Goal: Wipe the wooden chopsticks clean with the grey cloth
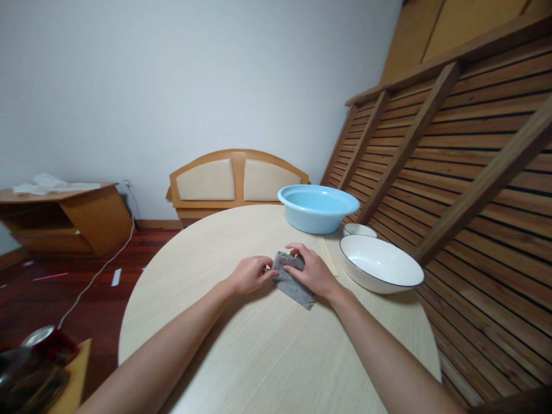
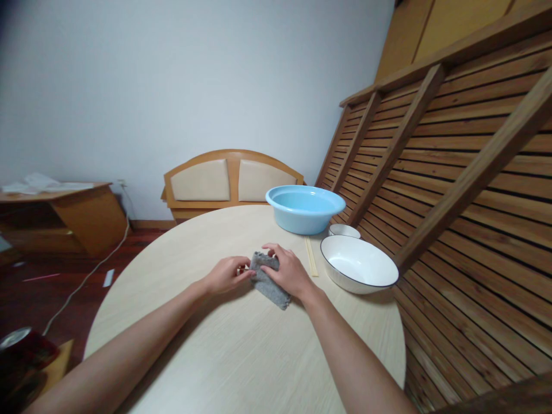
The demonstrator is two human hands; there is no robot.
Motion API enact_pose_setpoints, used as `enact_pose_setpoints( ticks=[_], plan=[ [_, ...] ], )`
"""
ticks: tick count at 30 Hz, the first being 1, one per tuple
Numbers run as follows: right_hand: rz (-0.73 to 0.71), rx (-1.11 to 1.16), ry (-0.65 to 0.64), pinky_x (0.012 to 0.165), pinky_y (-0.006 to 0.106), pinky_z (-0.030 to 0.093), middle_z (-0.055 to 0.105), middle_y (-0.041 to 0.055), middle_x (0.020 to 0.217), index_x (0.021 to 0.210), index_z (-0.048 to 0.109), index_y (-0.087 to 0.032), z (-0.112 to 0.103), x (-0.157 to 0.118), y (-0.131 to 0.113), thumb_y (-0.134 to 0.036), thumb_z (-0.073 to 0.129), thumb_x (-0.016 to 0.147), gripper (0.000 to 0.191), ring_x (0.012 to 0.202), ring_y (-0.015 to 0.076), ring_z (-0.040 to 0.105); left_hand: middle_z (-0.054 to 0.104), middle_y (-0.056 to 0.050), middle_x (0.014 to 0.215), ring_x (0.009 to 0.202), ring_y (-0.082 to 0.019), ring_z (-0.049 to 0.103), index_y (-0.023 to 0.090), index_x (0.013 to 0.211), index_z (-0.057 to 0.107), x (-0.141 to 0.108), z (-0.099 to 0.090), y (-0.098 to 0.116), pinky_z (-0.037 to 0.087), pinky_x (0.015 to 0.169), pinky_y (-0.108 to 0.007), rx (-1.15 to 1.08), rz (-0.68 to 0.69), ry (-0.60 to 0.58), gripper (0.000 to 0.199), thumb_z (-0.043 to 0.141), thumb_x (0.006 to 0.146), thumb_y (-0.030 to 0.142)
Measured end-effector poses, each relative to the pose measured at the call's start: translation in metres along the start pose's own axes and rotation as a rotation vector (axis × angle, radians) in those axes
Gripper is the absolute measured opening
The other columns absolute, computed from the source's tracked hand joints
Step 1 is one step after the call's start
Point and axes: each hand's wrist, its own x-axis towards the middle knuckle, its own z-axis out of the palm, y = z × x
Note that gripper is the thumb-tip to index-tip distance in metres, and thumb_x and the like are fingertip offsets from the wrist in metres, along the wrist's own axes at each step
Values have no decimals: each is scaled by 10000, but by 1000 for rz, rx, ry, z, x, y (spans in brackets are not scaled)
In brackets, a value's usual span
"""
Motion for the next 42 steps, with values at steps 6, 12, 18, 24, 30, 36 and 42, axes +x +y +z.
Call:
enact_pose_setpoints(
  ticks=[6, 12, 18, 24, 30, 36, 42],
  plan=[
    [-27, -88, 81, 1002, 382, 438, 636, 89, 1169, 1221, 588, -217, -7, 1, 3, -278, 609, 901, 326, 1095, 221, 596, 657, -3, 738, 642, -51, 493, 142, 835, 690, 4, 3, -6, 325, 624, -173, -263, -78, -16, 431, 530, 837, 543],
    [-77, -228, -117, 1099, 410, 374, 518, 82, 1406, 1280, 618, -260, -11, -3, 1, -328, 600, 918, 369, 1277, 226, 497, 508, 41, 617, 600, -24, 386, 130, 683, 587, 8, 3, -12, 278, 586, -166, -474, -156, 66, 484, 597, 758, 608],
    [-149, -414, -101, 1153, 469, 250, 487, 73, 1468, 1295, 638, -278, -9, -3, 0, -361, 628, 918, 386, 1358, 269, 388, 504, 46, 622, 595, -24, 414, 138, 682, 547, 11, 1, -12, 300, 577, -163, -632, -224, 78, 568, 678, 643, 689],
    [-154, -450, -223, 1049, 432, 319, 700, 84, 1142, 1228, 645, -210, 1, 1, -7, -277, 595, 962, 279, 1095, 227, 592, 615, 15, 682, 608, -42, 501, 141, 948, 587, 11, 2, -7, 343, 587, -156, -687, -194, 100, 634, 725, 629, 671],
    [-79, -425, -180, 979, 363, 371, 699, 67, 1163, 1240, 631, -228, -7, -1, 7, -215, 549, 980, 272, 1102, 200, 610, 721, -67, 878, 716, -73, 590, 135, 953, 644, 8, -10, -24, 412, 638, -169, -559, -136, 164, 524, 633, 748, 617],
    [-86, -427, -167, 963, 355, 373, 698, 53, 1166, 1234, 636, -245, -6, -1, 8, -239, 570, 972, 270, 1093, 201, 615, 742, -64, 879, 719, -75, 605, 134, 976, 689, 10, -7, -33, 458, 675, -177, -578, -109, 123, 552, 605, 774, 641],
    [-118, -428, -187, 875, 322, 398, 712, 50, 1095, 1206, 652, -248, 5, 0, -3, -329, 604, 965, 259, 1017, 196, 635, 729, -52, 808, 683, -65, 592, 117, 937, 710, 11, 2, -17, 451, 654, -162, -575, -87, 86, 571, 572, 801, 654]
  ],
)
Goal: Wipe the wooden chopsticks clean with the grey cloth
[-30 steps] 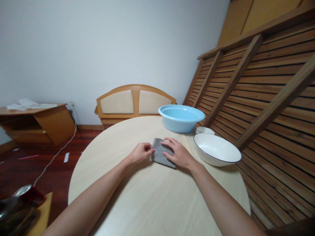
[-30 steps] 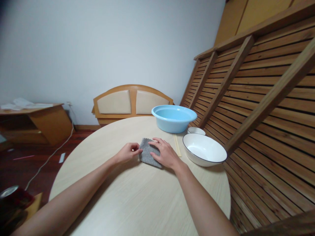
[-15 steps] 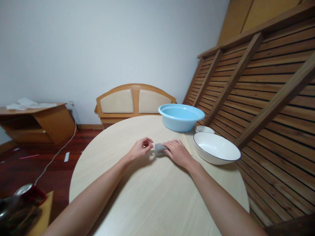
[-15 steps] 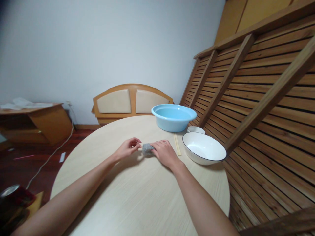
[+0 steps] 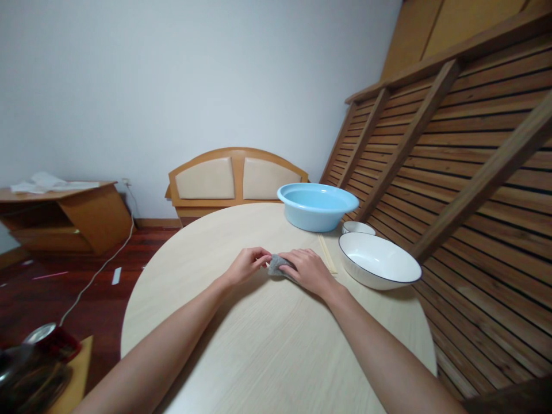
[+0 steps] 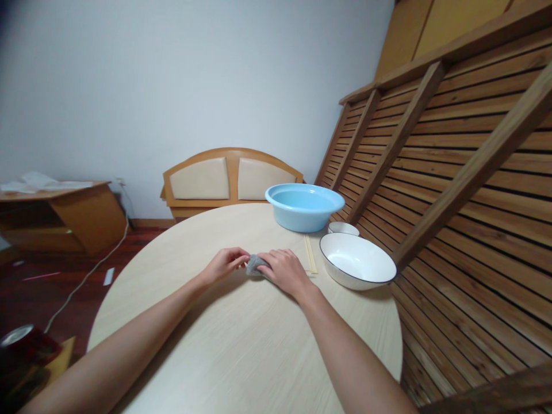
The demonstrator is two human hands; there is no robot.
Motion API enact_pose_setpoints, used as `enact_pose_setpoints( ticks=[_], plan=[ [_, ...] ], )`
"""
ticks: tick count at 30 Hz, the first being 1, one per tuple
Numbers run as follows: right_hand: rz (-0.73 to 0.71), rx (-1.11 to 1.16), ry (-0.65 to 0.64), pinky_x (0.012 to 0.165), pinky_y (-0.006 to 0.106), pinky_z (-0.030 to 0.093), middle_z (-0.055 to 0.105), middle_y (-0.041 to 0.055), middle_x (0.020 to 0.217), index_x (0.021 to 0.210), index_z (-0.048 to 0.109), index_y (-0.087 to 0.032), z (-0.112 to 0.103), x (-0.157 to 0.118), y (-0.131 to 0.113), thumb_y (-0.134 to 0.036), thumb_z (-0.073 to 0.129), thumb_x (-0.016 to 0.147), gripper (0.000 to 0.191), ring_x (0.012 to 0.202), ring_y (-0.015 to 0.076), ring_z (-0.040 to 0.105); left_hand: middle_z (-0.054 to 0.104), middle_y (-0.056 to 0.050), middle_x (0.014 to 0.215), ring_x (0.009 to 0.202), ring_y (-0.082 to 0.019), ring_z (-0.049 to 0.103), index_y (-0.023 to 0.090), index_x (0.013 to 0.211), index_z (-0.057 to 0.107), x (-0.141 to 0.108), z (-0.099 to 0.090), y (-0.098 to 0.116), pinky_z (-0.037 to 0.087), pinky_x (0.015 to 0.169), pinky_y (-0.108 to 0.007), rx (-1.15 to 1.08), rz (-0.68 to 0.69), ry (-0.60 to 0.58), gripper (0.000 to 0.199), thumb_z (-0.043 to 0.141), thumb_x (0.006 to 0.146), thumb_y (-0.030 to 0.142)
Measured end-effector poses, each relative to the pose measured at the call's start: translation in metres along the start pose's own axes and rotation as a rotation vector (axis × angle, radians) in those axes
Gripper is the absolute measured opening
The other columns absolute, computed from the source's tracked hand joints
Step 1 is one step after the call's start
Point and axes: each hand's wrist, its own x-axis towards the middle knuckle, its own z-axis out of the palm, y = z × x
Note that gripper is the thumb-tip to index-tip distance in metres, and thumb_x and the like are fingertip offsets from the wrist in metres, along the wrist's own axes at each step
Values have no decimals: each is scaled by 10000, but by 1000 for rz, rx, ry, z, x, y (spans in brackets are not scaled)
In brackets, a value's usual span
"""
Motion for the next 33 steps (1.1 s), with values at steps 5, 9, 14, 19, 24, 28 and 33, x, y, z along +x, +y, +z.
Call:
enact_pose_setpoints(
  ticks=[5, 9, 14, 19, 24, 28, 33],
  plan=[
    [-14, 41, -31, 852, 302, 401, 713, 30, 1061, 1185, 654, -266, -2, 0, -4, -256, 540, 995, 222, 983, 174, 641, 754, -49, 908, 729, -57, 617, 153, 1016, 728, -5, -4, 3, 450, 679, -142, 213, 77, -30, 463, 542, 873, 553],
    [-21, 52, -31, 860, 303, 410, 698, 32, 1065, 1210, 638, -263, -2, 0, -2, -199, 527, 981, 263, 993, 175, 626, 759, -53, 949, 780, -65, 653, 183, 1041, 723, -5, -4, -1, 466, 722, -145, 425, 161, -41, 363, 494, 929, 441],
    [-32, 94, 31, 884, 307, 429, 676, 62, 1045, 1115, 638, -179, 5, 2, -4, -174, 561, 945, 187, 994, 184, 598, 748, -64, 983, 847, -90, 666, 186, 1021, 692, -4, 5, 0, 474, 761, -173, 661, 225, 26, 325, 435, 955, 373],
    [-56, 76, 48, 838, 312, 427, 690, 44, 1005, 1067, 649, -189, 4, 5, -4, -264, 578, 975, 138, 952, 190, 603, 740, -55, 1013, 880, -98, 663, 196, 1012, 666, -6, 1, 6, 469, 774, -188, 718, 213, 22, 305, 410, 957, 353],
    [-17, 27, 80, 846, 316, 407, 696, 41, 1015, 1067, 667, -207, -2, 3, 3, -257, 588, 969, 135, 964, 188, 599, 742, -40, 937, 812, -91, 641, 200, 993, 665, -9, -8, 10, 430, 736, -184, 629, 138, 63, 343, 410, 949, 426],
    [9, -7, 87, 848, 319, 399, 691, 43, 1022, 1091, 676, -222, -3, 0, 4, -265, 589, 969, 156, 976, 186, 592, 734, -30, 873, 706, -74, 594, 186, 942, 671, -11, -4, 11, 393, 686, -179, 537, 65, 107, 366, 427, 934, 459],
    [-15, -7, 60, 831, 317, 385, 687, 33, 1029, 1137, 671, -250, -1, 2, -4, -276, 578, 980, 185, 972, 186, 591, 733, -24, 900, 659, -64, 556, 193, 936, 676, -12, 6, 12, 379, 672, -182, 491, 62, 81, 381, 446, 917, 495]
  ],
)
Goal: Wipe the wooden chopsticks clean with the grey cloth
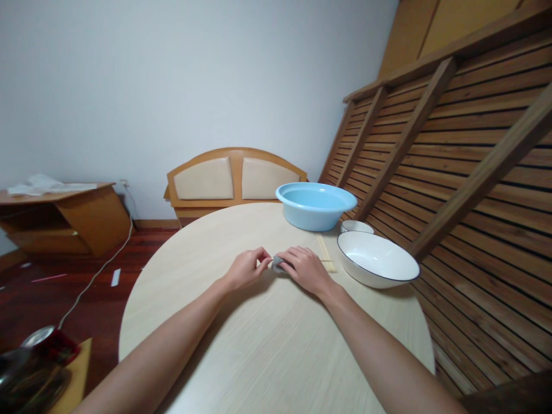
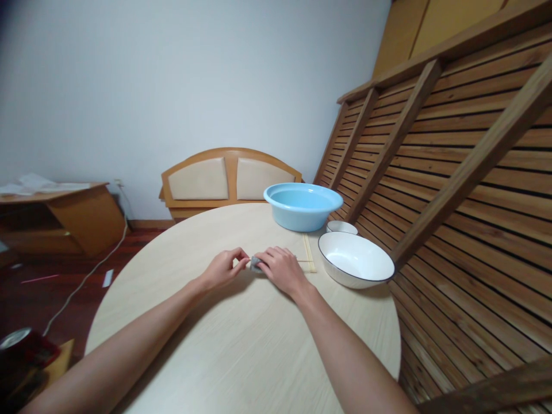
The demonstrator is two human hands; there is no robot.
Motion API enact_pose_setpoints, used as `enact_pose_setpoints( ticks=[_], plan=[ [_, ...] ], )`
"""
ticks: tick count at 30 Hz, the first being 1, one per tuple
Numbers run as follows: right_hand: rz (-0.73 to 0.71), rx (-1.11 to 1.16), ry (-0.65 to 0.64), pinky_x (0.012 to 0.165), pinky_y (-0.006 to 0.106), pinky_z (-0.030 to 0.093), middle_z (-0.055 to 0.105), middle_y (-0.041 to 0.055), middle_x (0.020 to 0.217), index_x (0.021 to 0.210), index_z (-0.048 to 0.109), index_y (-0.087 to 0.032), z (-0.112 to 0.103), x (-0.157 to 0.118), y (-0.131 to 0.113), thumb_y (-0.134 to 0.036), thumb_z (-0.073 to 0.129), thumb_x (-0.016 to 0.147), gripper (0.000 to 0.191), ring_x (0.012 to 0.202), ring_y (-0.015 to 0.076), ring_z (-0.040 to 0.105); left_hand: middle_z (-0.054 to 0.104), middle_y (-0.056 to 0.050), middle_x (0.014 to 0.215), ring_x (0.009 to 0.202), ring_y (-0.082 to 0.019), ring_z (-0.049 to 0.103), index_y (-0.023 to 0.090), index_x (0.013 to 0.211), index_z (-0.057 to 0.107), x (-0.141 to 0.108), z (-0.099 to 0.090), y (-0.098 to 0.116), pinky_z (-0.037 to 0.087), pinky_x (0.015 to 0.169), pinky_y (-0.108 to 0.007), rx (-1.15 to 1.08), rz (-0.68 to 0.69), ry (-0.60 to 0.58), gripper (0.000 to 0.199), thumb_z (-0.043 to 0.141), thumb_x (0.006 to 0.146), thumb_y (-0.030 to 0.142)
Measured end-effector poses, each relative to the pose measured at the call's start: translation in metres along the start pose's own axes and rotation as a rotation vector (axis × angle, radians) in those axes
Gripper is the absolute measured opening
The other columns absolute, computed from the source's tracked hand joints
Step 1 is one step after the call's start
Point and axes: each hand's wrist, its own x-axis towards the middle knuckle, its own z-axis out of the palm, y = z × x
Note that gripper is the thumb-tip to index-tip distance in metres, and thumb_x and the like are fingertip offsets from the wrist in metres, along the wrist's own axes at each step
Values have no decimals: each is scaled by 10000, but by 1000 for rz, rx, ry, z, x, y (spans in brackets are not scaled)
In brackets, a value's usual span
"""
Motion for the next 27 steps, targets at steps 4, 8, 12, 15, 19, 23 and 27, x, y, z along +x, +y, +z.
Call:
enact_pose_setpoints(
  ticks=[4, 8, 12, 15, 19, 23, 27],
  plan=[
    [-15, -25, -14, 825, 320, 371, 686, 45, 1017, 1133, 678, -243, 1, 1, -3, -281, 574, 983, 187, 965, 190, 584, 726, -36, 864, 683, -74, 559, 181, 953, 673, 1, 2, 2, 374, 662, -179, -28, -35, -41, 419, 410, 920, 505],
    [-47, -60, -29, 819, 320, 363, 685, 49, 1018, 1149, 676, -242, 0, 1, 0, -291, 591, 975, 199, 957, 194, 577, 720, -40, 869, 695, -80, 550, 186, 965, 682, 2, 1, 4, 343, 658, -182, 21, -58, -91, 453, 373, 932, 515],
    [-46, -68, -14, 828, 324, 362, 687, 40, 1019, 1143, 675, -250, 0, 2, 3, -296, 591, 975, 193, 959, 195, 579, 717, -42, 897, 734, -93, 563, 202, 984, 680, 2, -3, 3, 335, 676, -186, 77, -65, -122, 480, 326, 942, 524],
    [-45, -66, 0, 829, 325, 366, 689, 42, 1014, 1131, 676, -246, 1, 2, 3, -298, 575, 985, 186, 956, 195, 583, 714, -44, 929, 799, -109, 583, 214, 986, 666, 1, -4, 1, 343, 701, -193, 111, -36, -122, 492, 301, 945, 541],
    [-57, -75, 9, 819, 323, 374, 687, 53, 1018, 1158, 668, -244, 4, 1, 4, -301, 572, 987, 204, 962, 195, 585, 702, -62, 955, 818, -116, 588, 214, 1019, 642, 1, -2, -3, 353, 711, -201, 175, 11, -103, 548, 231, 946, 568],
    [-78, -92, -2, 811, 322, 377, 683, 48, 1022, 1179, 661, -251, 7, 0, 3, -303, 595, 975, 221, 967, 197, 582, 686, -65, 941, 799, -109, 579, 215, 1018, 619, 0, 2, -1, 347, 701, -197, 223, 38, -116, 587, 162, 943, 575],
    [-86, -75, -4, 808, 319, 373, 679, 46, 1013, 1163, 669, -255, 6, 1, 2, -303, 595, 976, 207, 960, 189, 578, 678, -58, 909, 759, -102, 562, 217, 968, 617, 1, 3, 3, 344, 684, -192, 261, 49, -119, 596, 145, 940, 580]
  ],
)
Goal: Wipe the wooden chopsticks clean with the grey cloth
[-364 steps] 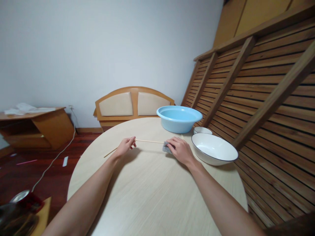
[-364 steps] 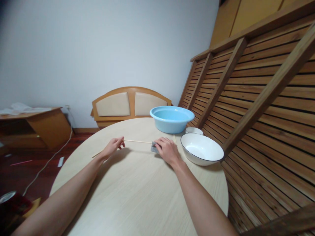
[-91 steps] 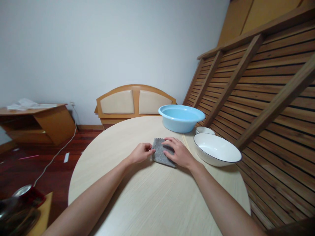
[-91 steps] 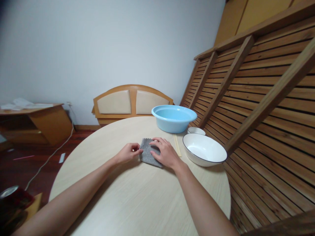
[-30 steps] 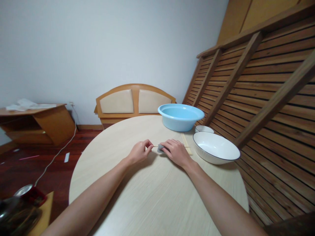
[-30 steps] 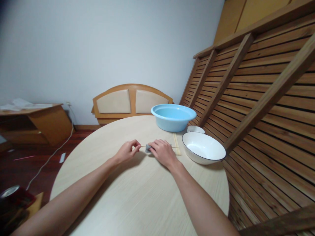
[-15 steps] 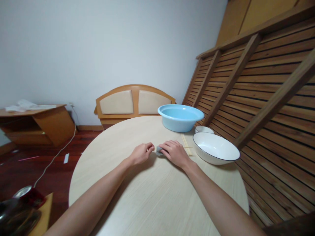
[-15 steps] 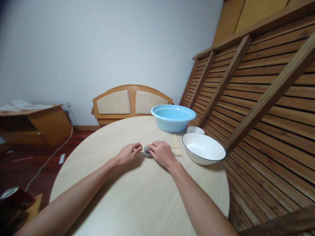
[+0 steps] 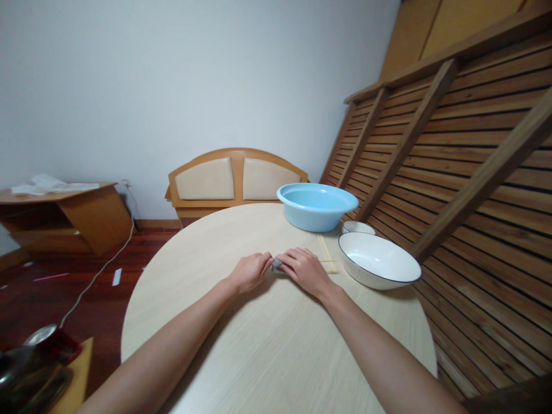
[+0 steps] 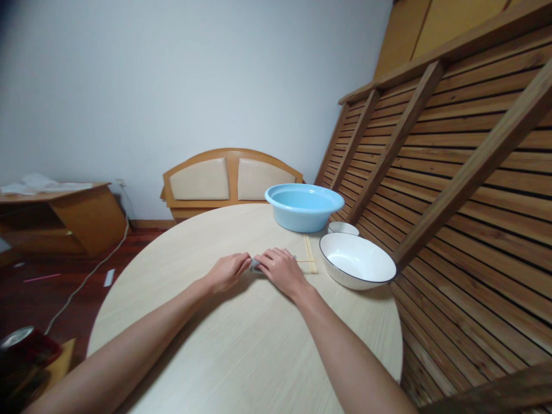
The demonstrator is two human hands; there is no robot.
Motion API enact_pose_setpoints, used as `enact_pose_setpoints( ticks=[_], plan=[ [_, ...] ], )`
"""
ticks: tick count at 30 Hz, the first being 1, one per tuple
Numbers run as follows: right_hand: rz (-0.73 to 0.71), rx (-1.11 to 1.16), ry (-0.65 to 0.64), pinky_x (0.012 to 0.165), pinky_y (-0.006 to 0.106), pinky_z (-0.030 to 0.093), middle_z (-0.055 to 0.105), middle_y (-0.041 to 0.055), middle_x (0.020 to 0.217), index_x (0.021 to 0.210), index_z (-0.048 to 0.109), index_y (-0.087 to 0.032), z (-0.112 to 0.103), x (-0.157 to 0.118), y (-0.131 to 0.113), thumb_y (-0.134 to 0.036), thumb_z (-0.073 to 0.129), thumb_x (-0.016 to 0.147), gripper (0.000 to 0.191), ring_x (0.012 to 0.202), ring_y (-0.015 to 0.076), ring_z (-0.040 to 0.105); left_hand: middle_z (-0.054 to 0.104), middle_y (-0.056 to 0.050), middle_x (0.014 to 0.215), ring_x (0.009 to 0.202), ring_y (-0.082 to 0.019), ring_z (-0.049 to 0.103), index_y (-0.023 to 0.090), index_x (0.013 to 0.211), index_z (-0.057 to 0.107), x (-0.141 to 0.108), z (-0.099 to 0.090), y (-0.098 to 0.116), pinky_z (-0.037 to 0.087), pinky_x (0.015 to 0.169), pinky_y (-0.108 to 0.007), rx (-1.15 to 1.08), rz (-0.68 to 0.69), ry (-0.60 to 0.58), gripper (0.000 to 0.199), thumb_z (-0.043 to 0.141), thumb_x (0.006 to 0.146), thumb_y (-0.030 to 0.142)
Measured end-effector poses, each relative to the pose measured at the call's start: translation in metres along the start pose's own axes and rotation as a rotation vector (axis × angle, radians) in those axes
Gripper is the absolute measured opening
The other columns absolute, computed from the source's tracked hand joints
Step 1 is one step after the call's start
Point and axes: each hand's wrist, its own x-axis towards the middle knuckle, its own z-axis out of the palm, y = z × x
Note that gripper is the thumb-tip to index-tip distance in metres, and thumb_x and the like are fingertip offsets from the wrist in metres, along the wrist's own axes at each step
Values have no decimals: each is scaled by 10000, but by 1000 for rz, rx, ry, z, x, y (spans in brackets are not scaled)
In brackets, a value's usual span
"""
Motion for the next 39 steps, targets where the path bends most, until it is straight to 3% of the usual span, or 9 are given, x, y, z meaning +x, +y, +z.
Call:
enact_pose_setpoints(
  ticks=[9, 16, 21, 28, 34, 39],
  plan=[
    [77, 49, 59, 837, 327, 370, 687, 35, 1056, 1130, 679, -257, -10, -3, 10, -268, 596, 969, 181, 981, 194, 578, 673, -33, 865, 718, -89, 525, 207, 939, 630, 0, -10, -9, 313, 665, -188, -31, -41, 45, 566, 190, 950, 564],
    [41, 53, 36, 844, 317, 385, 689, 50, 1043, 1149, 679, -248, -7, -1, 3, -293, 576, 985, 199, 984, 188, 581, 703, -45, 971, 819, -95, 579, 218, 1043, 648, -1, -4, -11, 376, 722, -187, -111, 55, 61, 557, 255, 937, 599],
    [27, 20, 19, 819, 320, 368, 690, 41, 1027, 1143, 675, -253, -6, 1, -4, -305, 582, 981, 193, 970, 192, 580, 692, -53, 983, 849, -99, 594, 226, 1047, 644, 1, -1, -12, 398, 717, -176, 21, 99, 64, 529, 254, 947, 570],
    [70, 35, 50, 831, 324, 366, 693, 33, 1045, 1124, 676, -251, -9, -2, 5, -288, 586, 977, 177, 982, 196, 584, 677, -52, 961, 889, -112, 581, 235, 1021, 611, -1, -14, -15, 363, 702, -185, 167, 155, 56, 533, 178, 959, 538],
    [94, 59, 67, 838, 319, 371, 694, 34, 1042, 1125, 677, -247, -8, -3, 5, -281, 585, 979, 176, 983, 193, 588, 664, -52, 939, 830, -100, 575, 213, 1012, 616, -1, -15, -16, 346, 676, -192, 198, 108, 64, 573, 153, 954, 546],
    [44, 62, 58, 821, 311, 366, 694, 30, 1024, 1137, 673, -253, -7, -1, -1, -297, 584, 981, 184, 962, 187, 583, 682, -43, 955, 865, -97, 592, 217, 996, 616, -1, -12, -8, 357, 695, -188, 225, 175, 57, 554, 162, 960, 532]
  ],
)
